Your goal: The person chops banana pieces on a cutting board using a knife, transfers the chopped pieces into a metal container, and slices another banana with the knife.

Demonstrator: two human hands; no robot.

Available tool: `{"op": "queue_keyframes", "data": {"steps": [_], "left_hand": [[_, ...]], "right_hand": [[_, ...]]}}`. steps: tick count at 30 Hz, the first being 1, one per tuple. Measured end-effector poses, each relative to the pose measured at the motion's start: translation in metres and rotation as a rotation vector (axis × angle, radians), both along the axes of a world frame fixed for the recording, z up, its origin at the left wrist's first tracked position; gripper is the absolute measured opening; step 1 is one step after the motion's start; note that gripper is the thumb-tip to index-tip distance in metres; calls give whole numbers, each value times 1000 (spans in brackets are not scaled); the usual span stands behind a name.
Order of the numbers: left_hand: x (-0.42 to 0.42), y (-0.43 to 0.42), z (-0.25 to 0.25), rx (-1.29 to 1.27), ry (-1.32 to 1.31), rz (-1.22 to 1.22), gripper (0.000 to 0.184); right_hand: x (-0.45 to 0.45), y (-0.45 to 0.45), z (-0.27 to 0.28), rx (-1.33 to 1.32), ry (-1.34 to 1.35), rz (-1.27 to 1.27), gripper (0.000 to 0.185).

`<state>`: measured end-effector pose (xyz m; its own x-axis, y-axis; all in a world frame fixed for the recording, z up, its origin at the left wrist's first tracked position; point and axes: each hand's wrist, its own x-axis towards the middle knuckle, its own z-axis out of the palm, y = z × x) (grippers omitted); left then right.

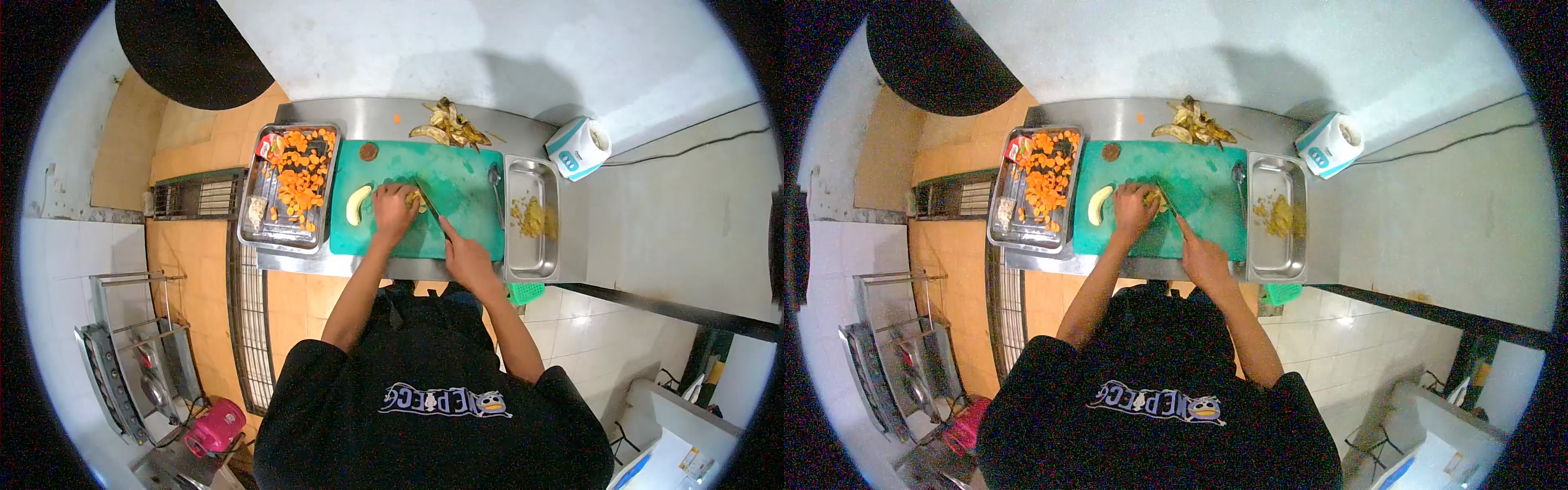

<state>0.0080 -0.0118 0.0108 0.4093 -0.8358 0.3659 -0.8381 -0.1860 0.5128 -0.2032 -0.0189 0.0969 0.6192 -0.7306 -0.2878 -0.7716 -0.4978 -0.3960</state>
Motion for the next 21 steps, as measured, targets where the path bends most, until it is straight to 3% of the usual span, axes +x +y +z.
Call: {"op": "queue_keyframes", "data": {"steps": [5,9,13,21], "left_hand": [[1,-1,-1,104,123,2,19],[3,-1,-1,97,112,30,14],[0,0,2,114,92,85,13],[-1,-5,1,230,80,126,22]], "right_hand": [[6,4,-24,-73,-64,-21,58],[4,-1,12,28,35,14,62],[5,6,-25,-23,-10,-21,66],[6,-1,-27,-54,-147,-22,68]]}}
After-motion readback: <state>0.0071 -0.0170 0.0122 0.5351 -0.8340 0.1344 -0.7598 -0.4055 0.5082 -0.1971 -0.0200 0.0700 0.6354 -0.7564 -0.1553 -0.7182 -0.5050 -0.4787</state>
